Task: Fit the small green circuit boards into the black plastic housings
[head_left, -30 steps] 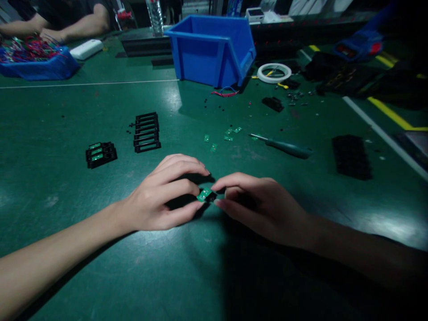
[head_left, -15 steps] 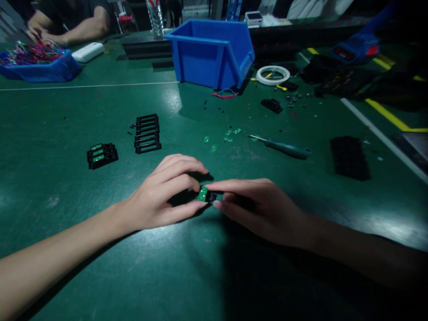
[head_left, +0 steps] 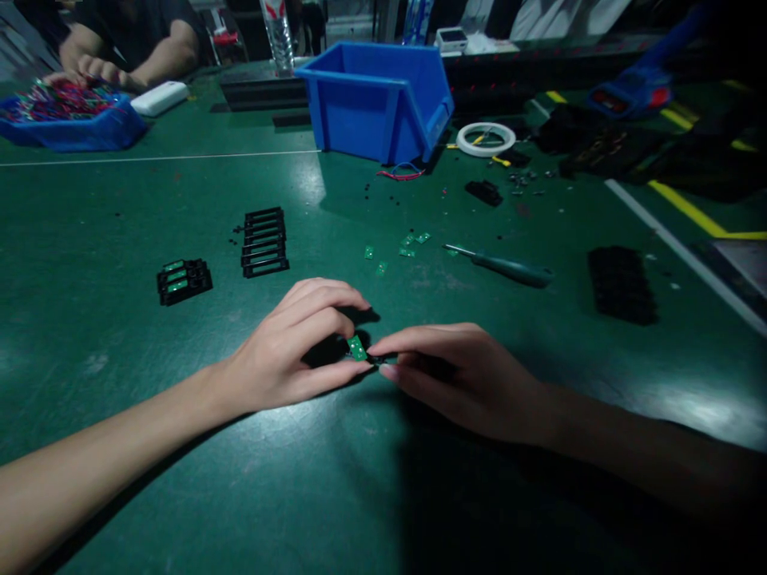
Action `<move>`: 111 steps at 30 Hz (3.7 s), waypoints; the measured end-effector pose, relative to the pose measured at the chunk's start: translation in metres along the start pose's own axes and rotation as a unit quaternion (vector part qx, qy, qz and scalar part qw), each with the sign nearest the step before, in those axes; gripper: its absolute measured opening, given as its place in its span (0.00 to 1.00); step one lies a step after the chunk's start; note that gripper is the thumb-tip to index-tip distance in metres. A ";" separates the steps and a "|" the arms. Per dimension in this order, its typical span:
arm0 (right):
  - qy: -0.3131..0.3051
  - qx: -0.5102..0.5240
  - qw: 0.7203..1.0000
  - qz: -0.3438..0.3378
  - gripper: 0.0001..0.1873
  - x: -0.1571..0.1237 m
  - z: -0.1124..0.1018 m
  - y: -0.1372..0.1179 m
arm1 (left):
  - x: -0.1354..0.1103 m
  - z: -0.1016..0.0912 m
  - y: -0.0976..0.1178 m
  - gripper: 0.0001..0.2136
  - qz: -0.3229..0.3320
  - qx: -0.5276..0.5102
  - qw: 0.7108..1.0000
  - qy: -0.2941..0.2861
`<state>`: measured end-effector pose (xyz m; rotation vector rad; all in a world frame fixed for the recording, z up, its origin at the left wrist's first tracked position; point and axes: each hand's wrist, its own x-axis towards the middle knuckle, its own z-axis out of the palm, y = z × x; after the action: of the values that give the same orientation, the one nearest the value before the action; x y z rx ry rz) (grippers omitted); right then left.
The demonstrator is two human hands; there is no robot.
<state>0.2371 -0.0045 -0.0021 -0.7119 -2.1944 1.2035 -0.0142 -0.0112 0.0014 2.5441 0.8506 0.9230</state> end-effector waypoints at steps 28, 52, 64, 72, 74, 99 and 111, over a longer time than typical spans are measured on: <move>0.001 -0.030 0.999 -0.017 0.07 0.002 0.003 0.001 | 0.002 0.010 0.006 0.14 0.128 0.134 0.983 -0.001; 0.147 0.200 0.962 0.112 0.13 0.016 -0.007 0.011 | -0.001 0.004 0.000 0.11 -0.064 0.115 0.986 -0.099; 0.184 0.195 0.959 0.089 0.16 0.071 -0.028 0.028 | 0.031 -0.003 -0.042 0.09 -0.107 0.074 0.991 0.003; 0.246 0.186 0.948 0.073 0.16 0.080 -0.025 0.044 | 0.028 0.003 -0.048 0.08 -0.087 0.087 0.992 0.035; 0.236 0.178 0.952 0.074 0.17 0.077 -0.023 0.041 | 0.028 0.003 -0.048 0.07 -0.087 0.090 0.992 0.035; 0.116 0.078 0.988 0.067 0.11 0.077 -0.023 0.040 | 0.031 0.003 -0.051 0.07 -0.106 0.097 0.988 -0.046; 0.088 0.062 0.991 0.075 0.09 0.076 -0.025 0.039 | 0.032 0.002 -0.049 0.10 -0.113 0.094 0.987 -0.062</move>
<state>0.2067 0.0790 -0.0093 -0.9078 -1.9337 1.2861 -0.0138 0.0472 -0.0076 2.5583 1.2073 0.6354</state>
